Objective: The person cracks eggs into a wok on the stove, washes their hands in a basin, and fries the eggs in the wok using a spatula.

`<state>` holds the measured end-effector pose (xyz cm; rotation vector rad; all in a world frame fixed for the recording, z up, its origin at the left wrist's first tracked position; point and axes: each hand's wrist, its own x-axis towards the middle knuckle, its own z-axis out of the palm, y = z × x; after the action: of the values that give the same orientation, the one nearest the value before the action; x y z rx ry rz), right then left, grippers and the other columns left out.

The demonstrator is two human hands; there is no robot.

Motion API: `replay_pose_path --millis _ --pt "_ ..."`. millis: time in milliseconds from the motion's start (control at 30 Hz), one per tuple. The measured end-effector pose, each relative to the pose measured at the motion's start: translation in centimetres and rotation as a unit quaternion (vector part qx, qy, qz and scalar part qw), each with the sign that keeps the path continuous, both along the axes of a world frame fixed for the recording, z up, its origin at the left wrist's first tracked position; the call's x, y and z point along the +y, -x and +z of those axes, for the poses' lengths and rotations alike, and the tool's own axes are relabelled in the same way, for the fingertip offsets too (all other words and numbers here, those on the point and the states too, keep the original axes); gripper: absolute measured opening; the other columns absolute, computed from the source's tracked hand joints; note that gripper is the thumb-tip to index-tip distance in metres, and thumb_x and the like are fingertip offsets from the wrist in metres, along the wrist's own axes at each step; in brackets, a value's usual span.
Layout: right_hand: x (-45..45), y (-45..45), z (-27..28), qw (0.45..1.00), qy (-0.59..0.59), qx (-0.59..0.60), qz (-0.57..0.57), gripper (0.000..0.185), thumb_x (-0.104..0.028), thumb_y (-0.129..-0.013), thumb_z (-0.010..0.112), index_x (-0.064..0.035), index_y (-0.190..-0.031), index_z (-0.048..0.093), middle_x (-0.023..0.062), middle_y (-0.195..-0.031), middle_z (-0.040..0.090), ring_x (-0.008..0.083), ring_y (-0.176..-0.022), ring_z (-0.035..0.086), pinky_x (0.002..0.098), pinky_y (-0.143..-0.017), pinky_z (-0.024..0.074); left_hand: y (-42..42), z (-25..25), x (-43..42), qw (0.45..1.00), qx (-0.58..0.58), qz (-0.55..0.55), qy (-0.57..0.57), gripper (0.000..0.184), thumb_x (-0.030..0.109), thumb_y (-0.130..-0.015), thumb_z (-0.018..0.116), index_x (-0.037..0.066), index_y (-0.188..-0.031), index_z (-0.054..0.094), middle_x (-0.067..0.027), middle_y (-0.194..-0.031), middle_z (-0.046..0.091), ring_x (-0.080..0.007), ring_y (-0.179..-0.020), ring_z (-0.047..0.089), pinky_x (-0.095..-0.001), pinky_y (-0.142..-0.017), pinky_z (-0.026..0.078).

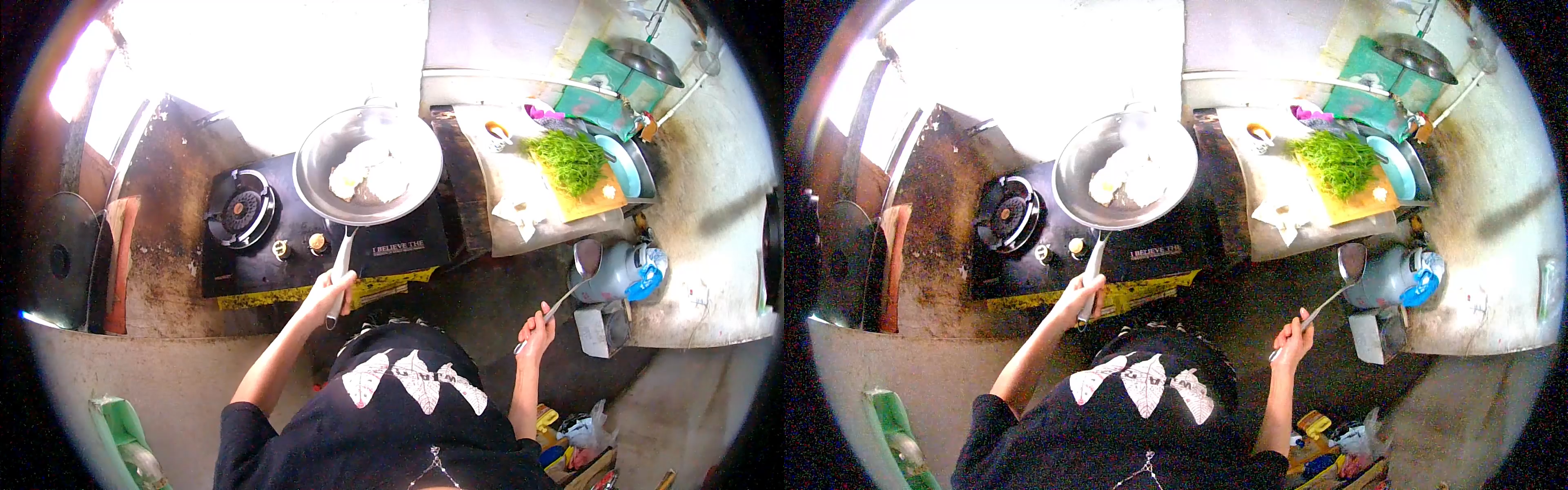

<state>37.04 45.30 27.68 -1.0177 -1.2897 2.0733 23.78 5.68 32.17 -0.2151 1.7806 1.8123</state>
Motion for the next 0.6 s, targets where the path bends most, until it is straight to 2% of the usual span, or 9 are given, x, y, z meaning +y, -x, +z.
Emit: replay_pose_path --millis 200,267,333,367,400,433,467,567,600 --pt "1.0 -0.9 0.5 0.999 -0.049 -0.005 -0.008 0.027 -0.014 -0.091 0.047 -0.0141 -0.118 0.050 -0.0017 -0.060 0.042 0.0042 -0.037 0.032 0.0207 -0.032 0.0259 -1.3 -2.5 -3.5 0.979 -0.117 -0.017 -0.166 0.060 0.052 -0.092 0.030 0.000 -0.123 0.038 -0.0126 -0.097 0.058 -0.0236 -0.081 0.060 -0.0367 -0.074 0.050" --pt "1.3 -1.3 1.3 0.997 -0.066 -0.025 -0.015 0.028 -0.015 -0.092 0.047 -0.0137 -0.119 0.050 -0.0016 -0.060 0.042 0.0040 -0.037 0.032 0.0205 -0.032 0.0259 -2.8 -3.0 -6.1 0.942 -0.148 -0.025 -0.302 0.060 0.049 -0.092 0.034 -0.001 -0.126 0.038 -0.0153 -0.107 0.058 -0.0275 -0.096 0.058 -0.0417 -0.086 0.046" --pt "1.5 -1.5 1.4 0.997 -0.072 -0.023 -0.017 0.030 -0.016 -0.092 0.046 -0.0125 -0.122 0.048 -0.0014 -0.060 0.042 0.0042 -0.037 0.032 0.0201 -0.032 0.0254 -4.5 -9.6 -10.7 0.963 -0.208 0.052 -0.161 0.056 0.046 -0.092 0.039 -0.001 -0.122 0.044 -0.0158 -0.109 0.058 -0.0278 -0.098 0.057 -0.0427 -0.090 0.042" --pt "1.6 -1.4 1.5 0.997 -0.081 -0.014 -0.009 0.031 -0.016 -0.093 0.045 -0.0118 -0.123 0.047 -0.0014 -0.060 0.041 0.0044 -0.037 0.032 0.0201 -0.031 0.0251 -5.3 -10.5 -10.9 0.976 -0.157 -0.046 0.146 0.054 0.045 -0.091 0.041 0.000 -0.120 0.046 -0.0155 -0.109 0.058 -0.0274 -0.098 0.057 -0.0421 -0.090 0.042" --pt "1.8 -1.7 1.8 0.996 -0.093 -0.010 0.000 0.032 -0.017 -0.093 0.045 -0.0111 -0.125 0.046 -0.0015 -0.059 0.041 0.0045 -0.036 0.032 0.0201 -0.031 0.0248 -6.3 -10.8 -10.7 0.884 -0.093 -0.138 0.436 0.053 0.045 -0.090 0.044 0.001 -0.119 0.048 -0.0153 -0.109 0.059 -0.0271 -0.098 0.058 -0.0415 -0.089 0.041" --pt "1.9 -1.7 1.9 0.995 -0.098 -0.017 0.005 0.034 -0.017 -0.094 0.044 -0.0104 -0.127 0.044 -0.0016 -0.059 0.039 0.0046 -0.037 0.031 0.0202 -0.031 0.0244 -6.6 -11.1 -10.5 0.962 -0.139 0.029 0.233 0.047 0.043 -0.088 0.049 0.002 -0.111 0.055 -0.0137 -0.106 0.059 -0.0251 -0.095 0.059 -0.0399 -0.082 0.042" --pt "1.7 -1.7 2.1 0.995 -0.098 -0.019 0.005 0.034 -0.017 -0.094 0.044 -0.0104 -0.127 0.044 -0.0016 -0.059 0.039 0.0046 -0.037 0.031 0.0202 -0.031 0.0244 -6.3 -11.5 -10.9 0.962 -0.241 0.127 -0.019 0.045 0.042 -0.086 0.052 0.003 -0.107 0.057 -0.0113 -0.099 0.060 -0.0232 -0.088 0.060 -0.0398 -0.075 0.041" --pt "1.3 -0.5 3.1 0.989 -0.137 -0.030 0.035 0.036 -0.018 -0.094 0.043 -0.0103 -0.129 0.042 -0.0019 -0.058 0.038 0.0041 -0.037 0.031 0.0204 -0.031 0.0245 -6.3 -14.0 -10.1 0.951 -0.062 -0.015 0.303 0.056 0.050 -0.091 0.039 0.001 -0.115 0.049 -0.0139 -0.104 0.059 -0.0251 -0.086 0.063 -0.0370 -0.073 0.048" --pt "1.0 -0.1 3.8 0.988 -0.141 -0.040 0.055 0.037 -0.018 -0.094 0.043 -0.0103 -0.130 0.041 -0.0020 -0.058 0.038 0.0040 -0.037 0.031 0.0203 -0.031 0.0245 -5.8 -12.2 -9.2 0.952 -0.060 -0.015 0.301 0.056 0.050 -0.091 0.039 0.001 -0.115 0.049 -0.0139 -0.104 0.059 -0.0251 -0.086 0.063 -0.0370 -0.073 0.048"
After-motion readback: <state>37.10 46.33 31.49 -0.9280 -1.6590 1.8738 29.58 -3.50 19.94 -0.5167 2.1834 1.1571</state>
